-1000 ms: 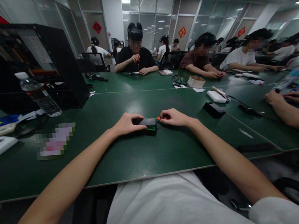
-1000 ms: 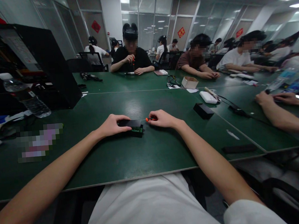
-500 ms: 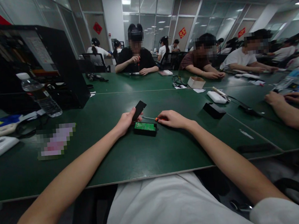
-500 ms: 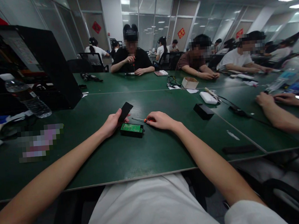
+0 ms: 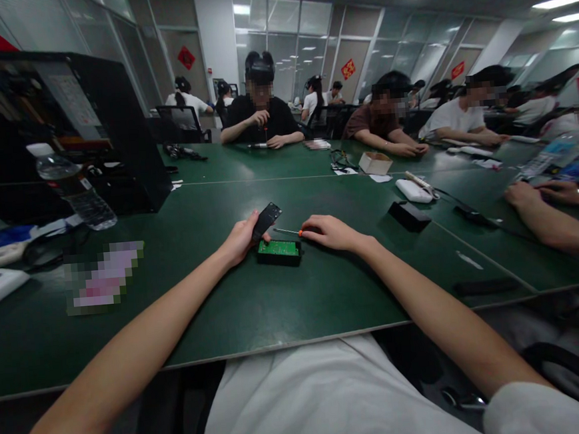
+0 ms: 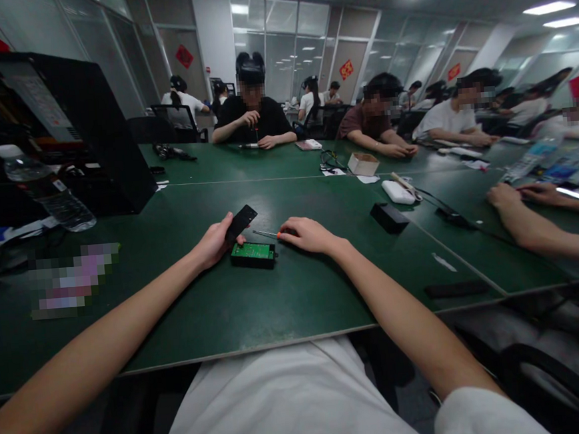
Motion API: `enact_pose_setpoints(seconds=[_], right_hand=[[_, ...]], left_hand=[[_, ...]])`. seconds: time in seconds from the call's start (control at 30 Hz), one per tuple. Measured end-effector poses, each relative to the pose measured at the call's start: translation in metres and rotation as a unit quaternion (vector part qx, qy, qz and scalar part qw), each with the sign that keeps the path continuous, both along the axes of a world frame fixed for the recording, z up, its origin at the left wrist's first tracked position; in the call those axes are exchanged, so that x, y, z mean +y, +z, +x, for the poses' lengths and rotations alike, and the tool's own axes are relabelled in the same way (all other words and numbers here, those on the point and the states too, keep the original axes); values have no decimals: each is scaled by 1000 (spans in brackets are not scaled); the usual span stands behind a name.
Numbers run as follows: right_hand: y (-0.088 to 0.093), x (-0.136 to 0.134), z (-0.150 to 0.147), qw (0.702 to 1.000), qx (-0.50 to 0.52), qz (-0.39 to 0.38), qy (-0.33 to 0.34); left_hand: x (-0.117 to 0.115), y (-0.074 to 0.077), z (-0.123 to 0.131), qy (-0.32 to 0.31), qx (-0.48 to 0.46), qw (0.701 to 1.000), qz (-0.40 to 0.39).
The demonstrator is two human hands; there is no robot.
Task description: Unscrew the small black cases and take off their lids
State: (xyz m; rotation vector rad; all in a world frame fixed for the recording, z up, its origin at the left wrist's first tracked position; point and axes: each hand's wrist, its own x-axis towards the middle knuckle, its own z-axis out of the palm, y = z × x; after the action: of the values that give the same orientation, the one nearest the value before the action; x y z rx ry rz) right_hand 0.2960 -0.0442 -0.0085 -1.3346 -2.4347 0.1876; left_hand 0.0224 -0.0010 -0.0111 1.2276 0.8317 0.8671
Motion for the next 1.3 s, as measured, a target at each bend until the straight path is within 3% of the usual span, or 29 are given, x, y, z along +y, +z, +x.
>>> enact_pose_setpoints(seconds=[0.3, 0.43, 0.57, 0.73, 0.97, 1.07, 1.17, 1.23, 1.3], right_hand=[[-6, 2, 3, 1000, 14, 22, -13], [-2, -2, 1, 997, 36, 66, -13], [8, -16, -21, 992, 65, 107, 11], [9, -42, -65, 991, 60, 94, 67], [8, -63, -90, 998, 27, 64, 11], [19, -77, -79, 999, 9, 42, -3], [35, -95, -48, 998, 33, 40, -40], [46, -109, -12, 993, 40, 44, -104], [54, -124, 35, 975, 16, 61, -212]], left_hand=[[1, -2, 0, -20, -33, 999, 4], [-2, -1, 1, -24, -41, 999, 2], [0, -1, 2, -16, -52, 999, -1], [2, -2, 3, -7, -63, 998, -4], [0, 0, 3, 2, -62, 998, -7], [-1, 1, 2, 12, -56, 998, -3], [-2, 2, 3, 12, -47, 999, -1], [-5, 3, 4, 3, -45, 999, 1], [-9, 4, 5, -12, -45, 999, 6]])
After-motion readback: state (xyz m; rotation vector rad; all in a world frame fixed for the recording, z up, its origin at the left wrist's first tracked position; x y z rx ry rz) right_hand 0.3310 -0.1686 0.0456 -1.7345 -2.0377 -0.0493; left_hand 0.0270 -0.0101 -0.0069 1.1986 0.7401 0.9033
